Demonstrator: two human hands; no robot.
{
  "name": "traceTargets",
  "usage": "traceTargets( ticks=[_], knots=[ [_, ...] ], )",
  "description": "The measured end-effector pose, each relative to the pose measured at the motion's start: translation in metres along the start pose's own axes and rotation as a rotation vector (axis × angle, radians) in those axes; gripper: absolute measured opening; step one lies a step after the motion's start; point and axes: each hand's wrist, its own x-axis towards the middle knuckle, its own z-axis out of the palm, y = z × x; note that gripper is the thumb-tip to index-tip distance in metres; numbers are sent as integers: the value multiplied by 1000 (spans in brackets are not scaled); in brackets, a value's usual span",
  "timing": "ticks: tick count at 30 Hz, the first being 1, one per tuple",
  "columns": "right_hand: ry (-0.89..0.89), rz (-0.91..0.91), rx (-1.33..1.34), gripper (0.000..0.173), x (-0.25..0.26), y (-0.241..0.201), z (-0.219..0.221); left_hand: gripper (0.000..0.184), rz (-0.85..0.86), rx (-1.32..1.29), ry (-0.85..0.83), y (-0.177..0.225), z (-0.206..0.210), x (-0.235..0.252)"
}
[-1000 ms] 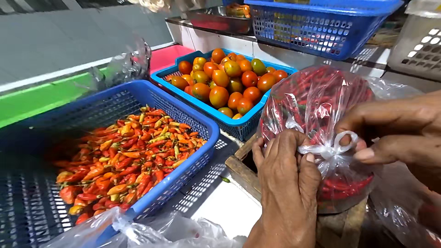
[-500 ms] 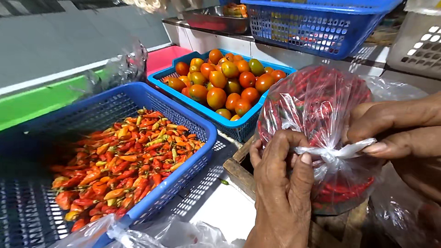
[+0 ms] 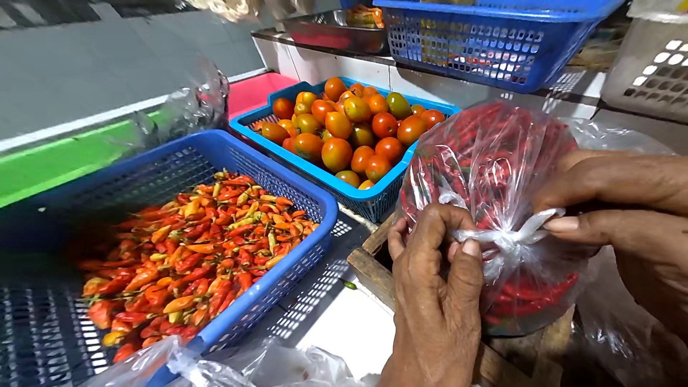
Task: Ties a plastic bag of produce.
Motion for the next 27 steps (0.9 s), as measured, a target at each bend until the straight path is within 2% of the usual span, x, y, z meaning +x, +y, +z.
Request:
traceTargets(
  ticks=[2, 5, 8, 11, 21, 27],
  knots=[
    [5, -94, -125, 18, -2, 1, 1, 12, -3, -3, 5, 0, 0, 0],
    [-23, -171, -341, 29, -2, -2, 2, 13, -5, -4, 6, -1, 0, -1],
    [-50, -278, -474, 21, -3, 0, 6, 14, -3, 7, -3, -2, 0, -1],
    [-89, -321, -540, 24, -4, 0, 4, 15, 23, 42, -12, -1, 0, -1],
    [-69, -261, -293, 17, -4, -2, -4, 15, 51, 64, -26, -1, 0, -2],
    [-55, -135, -86, 15, -2, -4, -4, 15, 31, 66, -19, -1, 0, -2]
  ],
)
